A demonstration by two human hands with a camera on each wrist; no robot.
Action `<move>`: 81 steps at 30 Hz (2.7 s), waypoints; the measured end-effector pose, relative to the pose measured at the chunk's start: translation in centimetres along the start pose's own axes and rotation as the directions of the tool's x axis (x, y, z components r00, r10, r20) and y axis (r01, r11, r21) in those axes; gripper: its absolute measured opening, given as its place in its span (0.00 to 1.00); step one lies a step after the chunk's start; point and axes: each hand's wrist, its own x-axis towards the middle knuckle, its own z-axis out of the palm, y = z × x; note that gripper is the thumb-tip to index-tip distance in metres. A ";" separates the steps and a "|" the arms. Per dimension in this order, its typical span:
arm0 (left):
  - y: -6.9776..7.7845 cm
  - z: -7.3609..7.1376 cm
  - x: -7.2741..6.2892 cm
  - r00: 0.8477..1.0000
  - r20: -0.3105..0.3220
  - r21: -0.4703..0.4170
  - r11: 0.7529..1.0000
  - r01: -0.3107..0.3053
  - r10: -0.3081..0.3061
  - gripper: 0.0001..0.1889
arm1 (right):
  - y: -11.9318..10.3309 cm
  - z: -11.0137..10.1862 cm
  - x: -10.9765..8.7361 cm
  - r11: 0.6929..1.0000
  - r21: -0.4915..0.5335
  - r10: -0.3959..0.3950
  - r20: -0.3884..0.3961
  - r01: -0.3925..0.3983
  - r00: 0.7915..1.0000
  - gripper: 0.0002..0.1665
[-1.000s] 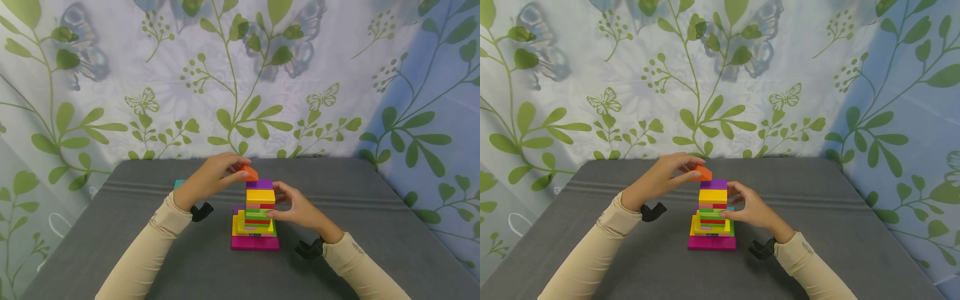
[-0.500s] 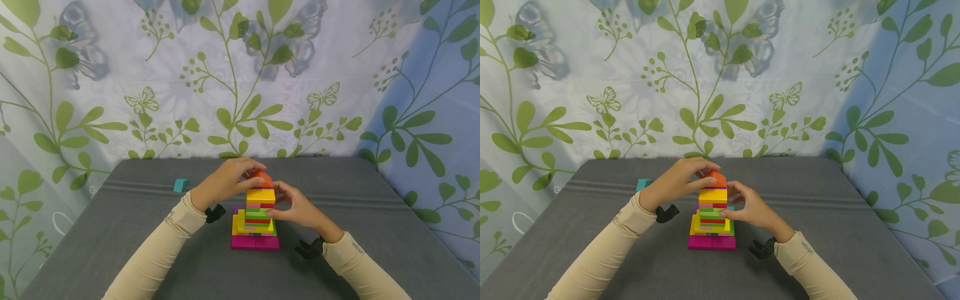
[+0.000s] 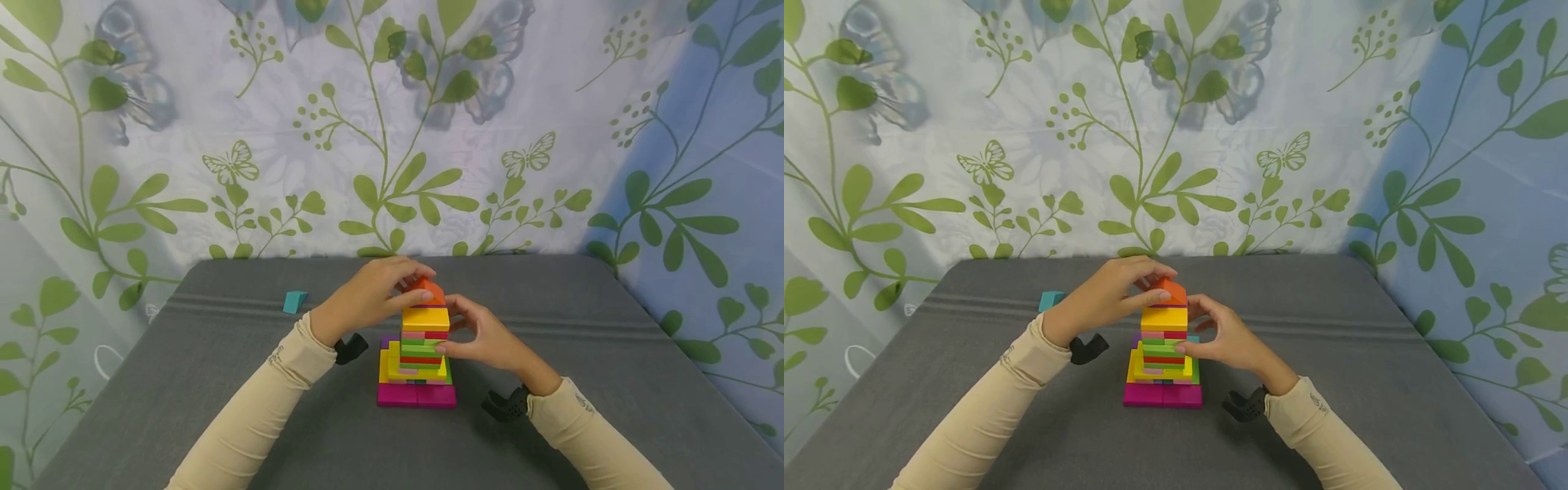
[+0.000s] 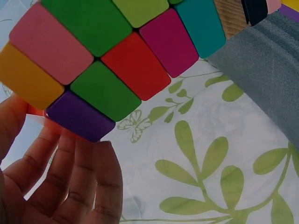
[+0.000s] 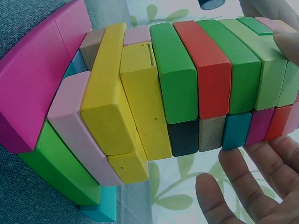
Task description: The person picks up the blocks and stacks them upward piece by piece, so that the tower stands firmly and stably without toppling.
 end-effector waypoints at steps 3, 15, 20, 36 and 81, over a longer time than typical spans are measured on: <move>-0.2 -0.2 -0.2 1.000 -0.002 -0.017 1.000 0.015 -0.015 0.23 | -0.1 0.0 0.0 1.000 0.001 0.000 -0.001 0.000 1.000 0.35; -6.3 -3.4 -5.6 0.967 -0.064 -0.100 0.966 0.240 -0.247 0.18 | -0.1 0.1 0.0 1.000 -0.004 0.002 0.000 -0.002 1.000 0.35; -10.1 -4.5 -9.1 0.910 -0.067 -0.109 0.909 0.402 -0.410 0.19 | 0.0 0.1 0.0 1.000 0.001 -0.003 0.003 0.003 1.000 0.35; -16.1 -3.3 -14.0 0.508 -0.015 0.062 0.507 0.860 -0.861 0.37 | 0.6 0.1 -0.4 1.000 0.015 -0.009 0.002 0.009 1.000 0.36; 0.6 -0.6 -4.8 0.972 -0.229 -0.092 0.993 -0.076 0.053 0.16 | 0.5 0.1 -0.2 1.000 0.000 -0.026 0.000 0.026 1.000 0.36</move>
